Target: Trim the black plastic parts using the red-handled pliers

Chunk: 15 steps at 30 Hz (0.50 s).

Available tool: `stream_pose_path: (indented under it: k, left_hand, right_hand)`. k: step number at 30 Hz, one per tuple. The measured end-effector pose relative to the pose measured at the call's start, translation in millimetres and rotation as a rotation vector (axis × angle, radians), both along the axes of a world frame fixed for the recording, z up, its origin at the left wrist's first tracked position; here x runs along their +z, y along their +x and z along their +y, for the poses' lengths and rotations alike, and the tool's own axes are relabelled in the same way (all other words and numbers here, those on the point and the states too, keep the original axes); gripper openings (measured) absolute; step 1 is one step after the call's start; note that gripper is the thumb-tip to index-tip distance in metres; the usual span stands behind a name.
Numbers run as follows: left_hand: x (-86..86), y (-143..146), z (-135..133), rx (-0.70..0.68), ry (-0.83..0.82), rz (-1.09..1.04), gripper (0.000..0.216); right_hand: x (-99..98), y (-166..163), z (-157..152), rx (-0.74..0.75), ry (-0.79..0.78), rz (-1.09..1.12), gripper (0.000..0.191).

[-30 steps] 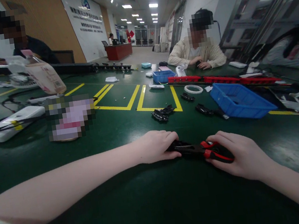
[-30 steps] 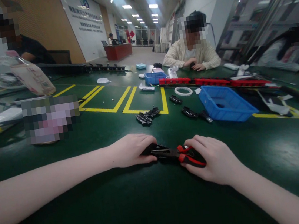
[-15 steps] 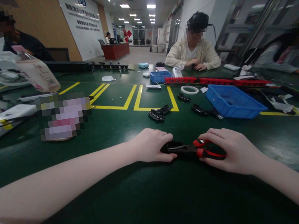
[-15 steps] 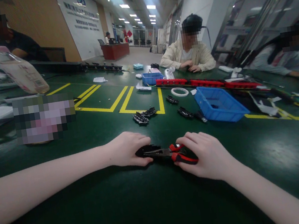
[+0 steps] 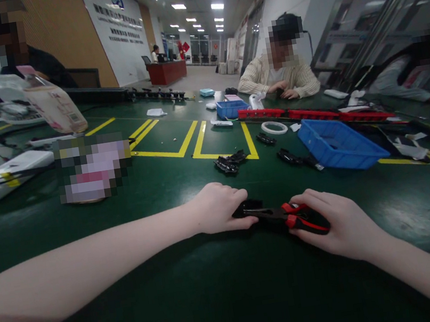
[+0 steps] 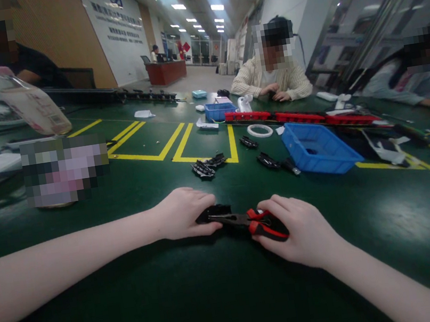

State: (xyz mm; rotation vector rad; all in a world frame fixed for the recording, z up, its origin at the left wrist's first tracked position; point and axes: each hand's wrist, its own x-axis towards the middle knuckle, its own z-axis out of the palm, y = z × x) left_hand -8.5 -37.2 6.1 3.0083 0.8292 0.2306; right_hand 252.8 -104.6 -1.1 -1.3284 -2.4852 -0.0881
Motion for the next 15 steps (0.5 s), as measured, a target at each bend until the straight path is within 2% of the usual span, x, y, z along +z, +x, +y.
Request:
stream_pose_path:
  k: [5, 15]
  left_hand:
    - [0.2, 0.7, -0.5, 0.011, 0.019, 0.051, 0.040]
    - [1.3, 0.3, -0.4, 0.035, -0.068, 0.011, 0.038]
  right_hand:
    - [0.0, -3.1, -1.5, 0.002, -0.018, 0.033, 0.033]
    - [3.4, -2.8, -3.3, -0.046, -0.126, 0.120, 0.035]
